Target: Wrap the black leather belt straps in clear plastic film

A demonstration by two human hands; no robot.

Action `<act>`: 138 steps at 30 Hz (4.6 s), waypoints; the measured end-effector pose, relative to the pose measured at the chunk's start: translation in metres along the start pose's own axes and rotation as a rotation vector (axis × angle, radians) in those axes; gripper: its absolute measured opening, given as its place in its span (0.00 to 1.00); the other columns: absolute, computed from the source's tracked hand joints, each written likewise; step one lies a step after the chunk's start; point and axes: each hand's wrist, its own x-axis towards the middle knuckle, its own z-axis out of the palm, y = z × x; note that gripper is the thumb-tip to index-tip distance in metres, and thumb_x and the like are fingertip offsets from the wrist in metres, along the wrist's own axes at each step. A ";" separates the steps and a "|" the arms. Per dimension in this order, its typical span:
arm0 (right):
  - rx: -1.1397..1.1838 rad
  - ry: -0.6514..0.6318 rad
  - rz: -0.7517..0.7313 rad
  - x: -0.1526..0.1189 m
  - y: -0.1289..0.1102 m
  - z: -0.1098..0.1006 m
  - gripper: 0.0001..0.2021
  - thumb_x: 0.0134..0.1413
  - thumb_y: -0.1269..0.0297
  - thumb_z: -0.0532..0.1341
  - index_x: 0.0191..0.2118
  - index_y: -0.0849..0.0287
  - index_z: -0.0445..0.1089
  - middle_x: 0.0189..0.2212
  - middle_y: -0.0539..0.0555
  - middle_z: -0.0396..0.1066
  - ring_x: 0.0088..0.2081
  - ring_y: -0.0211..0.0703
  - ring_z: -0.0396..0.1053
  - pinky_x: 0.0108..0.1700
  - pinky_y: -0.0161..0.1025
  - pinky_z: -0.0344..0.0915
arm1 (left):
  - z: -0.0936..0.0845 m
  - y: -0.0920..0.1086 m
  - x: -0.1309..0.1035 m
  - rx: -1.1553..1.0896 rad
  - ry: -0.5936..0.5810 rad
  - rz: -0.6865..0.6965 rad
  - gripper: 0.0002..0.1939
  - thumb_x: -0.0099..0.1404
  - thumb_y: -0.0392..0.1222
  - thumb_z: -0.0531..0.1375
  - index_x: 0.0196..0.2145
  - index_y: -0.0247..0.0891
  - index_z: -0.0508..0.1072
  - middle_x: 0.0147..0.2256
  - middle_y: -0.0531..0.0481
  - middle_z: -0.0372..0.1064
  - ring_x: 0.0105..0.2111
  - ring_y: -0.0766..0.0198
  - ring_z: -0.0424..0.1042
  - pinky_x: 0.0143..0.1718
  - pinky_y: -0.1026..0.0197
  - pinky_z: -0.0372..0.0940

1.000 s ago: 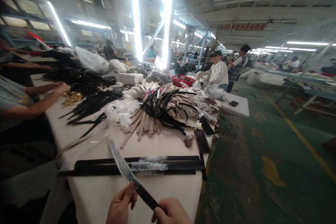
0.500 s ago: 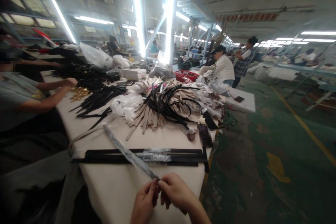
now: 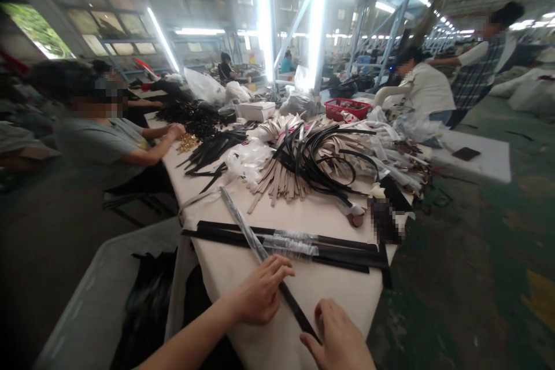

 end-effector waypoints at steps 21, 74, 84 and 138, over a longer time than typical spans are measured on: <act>0.473 -0.173 -0.044 0.047 0.014 -0.027 0.15 0.62 0.58 0.54 0.32 0.62 0.73 0.17 0.46 0.60 0.20 0.36 0.56 0.25 0.34 0.51 | 0.037 -0.022 0.048 0.244 0.054 -0.121 0.03 0.66 0.35 0.56 0.38 0.36 0.69 0.35 0.41 0.73 0.37 0.51 0.73 0.43 0.51 0.63; -0.426 -0.007 -0.322 0.069 -0.047 -0.010 0.15 0.63 0.65 0.54 0.53 0.61 0.66 0.49 0.62 0.72 0.49 0.53 0.68 0.50 0.44 0.58 | -0.095 -0.166 -0.236 0.430 0.508 -0.491 0.06 0.68 0.41 0.55 0.40 0.41 0.70 0.40 0.47 0.74 0.42 0.55 0.74 0.48 0.52 0.68; -0.050 -0.058 -0.087 0.032 0.037 -0.062 0.18 0.68 0.57 0.49 0.35 0.58 0.73 0.32 0.54 0.75 0.37 0.47 0.71 0.40 0.40 0.60 | -0.065 -0.097 -0.072 0.407 0.405 -0.373 0.25 0.65 0.42 0.57 0.58 0.37 0.62 0.56 0.37 0.66 0.57 0.46 0.64 0.60 0.43 0.56; 0.267 0.237 -0.265 0.059 -0.035 -0.027 0.14 0.60 0.49 0.58 0.41 0.48 0.76 0.47 0.62 0.72 0.51 0.63 0.70 0.53 0.58 0.68 | -0.019 -0.058 0.008 0.073 0.544 -0.065 0.29 0.67 0.41 0.55 0.64 0.48 0.55 0.63 0.42 0.59 0.63 0.49 0.58 0.62 0.40 0.56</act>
